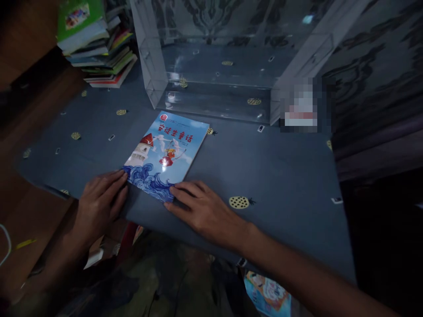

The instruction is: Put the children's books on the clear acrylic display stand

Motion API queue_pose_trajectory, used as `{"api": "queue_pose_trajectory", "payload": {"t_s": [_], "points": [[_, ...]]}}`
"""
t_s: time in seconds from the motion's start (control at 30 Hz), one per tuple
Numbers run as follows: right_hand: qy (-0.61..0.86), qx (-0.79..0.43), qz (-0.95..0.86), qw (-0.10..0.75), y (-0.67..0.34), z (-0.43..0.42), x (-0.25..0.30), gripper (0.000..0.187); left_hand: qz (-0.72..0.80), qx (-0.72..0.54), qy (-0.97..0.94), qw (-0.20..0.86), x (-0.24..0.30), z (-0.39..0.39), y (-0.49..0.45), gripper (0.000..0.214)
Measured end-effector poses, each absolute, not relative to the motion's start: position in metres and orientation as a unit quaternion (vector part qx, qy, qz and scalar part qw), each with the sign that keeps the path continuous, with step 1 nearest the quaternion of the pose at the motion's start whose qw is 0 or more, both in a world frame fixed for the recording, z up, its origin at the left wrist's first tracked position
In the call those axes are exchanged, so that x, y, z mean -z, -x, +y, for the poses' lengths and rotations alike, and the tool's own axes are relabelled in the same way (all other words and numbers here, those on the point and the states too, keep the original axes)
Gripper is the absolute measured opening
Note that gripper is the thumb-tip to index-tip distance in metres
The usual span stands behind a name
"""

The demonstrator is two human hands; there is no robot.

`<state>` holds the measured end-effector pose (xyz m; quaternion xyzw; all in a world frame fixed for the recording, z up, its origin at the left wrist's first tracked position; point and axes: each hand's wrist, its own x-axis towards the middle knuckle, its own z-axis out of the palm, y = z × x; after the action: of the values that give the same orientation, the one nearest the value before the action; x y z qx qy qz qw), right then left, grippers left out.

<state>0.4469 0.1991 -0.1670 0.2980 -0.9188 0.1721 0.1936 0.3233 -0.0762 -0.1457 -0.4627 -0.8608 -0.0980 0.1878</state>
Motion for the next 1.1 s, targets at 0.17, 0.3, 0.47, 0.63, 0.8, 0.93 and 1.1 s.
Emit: {"api": "queue_pose_trajectory", "payload": {"t_s": [0.17,0.3,0.47,0.63,0.8,0.93,1.1], "points": [[-0.303,-0.158,-0.924,0.174,-0.448,0.2,0.165,0.031,-0.833,0.132,0.515,0.153,0.143,-0.063,-0.342,0.037],[-0.296,-0.16,-0.927,0.164,-0.448,0.2,0.162,0.029,-0.821,0.154,0.538,0.114,0.145,-0.053,-0.356,0.041],[-0.296,-0.162,-0.926,0.17,-0.448,0.199,0.162,0.028,-0.82,0.139,0.547,0.097,0.146,-0.05,-0.36,0.041],[-0.311,-0.176,-0.913,0.196,-0.447,0.203,0.165,0.026,-0.816,0.121,0.559,0.088,0.146,-0.044,-0.368,0.042],[-0.298,-0.189,-0.911,0.214,-0.446,0.205,0.163,0.025,-0.814,0.106,0.564,0.091,0.145,-0.041,-0.37,0.039],[-0.288,-0.214,-0.908,0.214,-0.444,0.206,0.162,0.024,-0.801,0.113,0.58,0.098,0.14,-0.037,-0.365,0.034],[-0.25,-0.214,-0.92,0.215,-0.44,0.211,0.167,0.024,-0.772,0.161,0.614,0.048,0.124,-0.023,-0.351,0.025]]}}
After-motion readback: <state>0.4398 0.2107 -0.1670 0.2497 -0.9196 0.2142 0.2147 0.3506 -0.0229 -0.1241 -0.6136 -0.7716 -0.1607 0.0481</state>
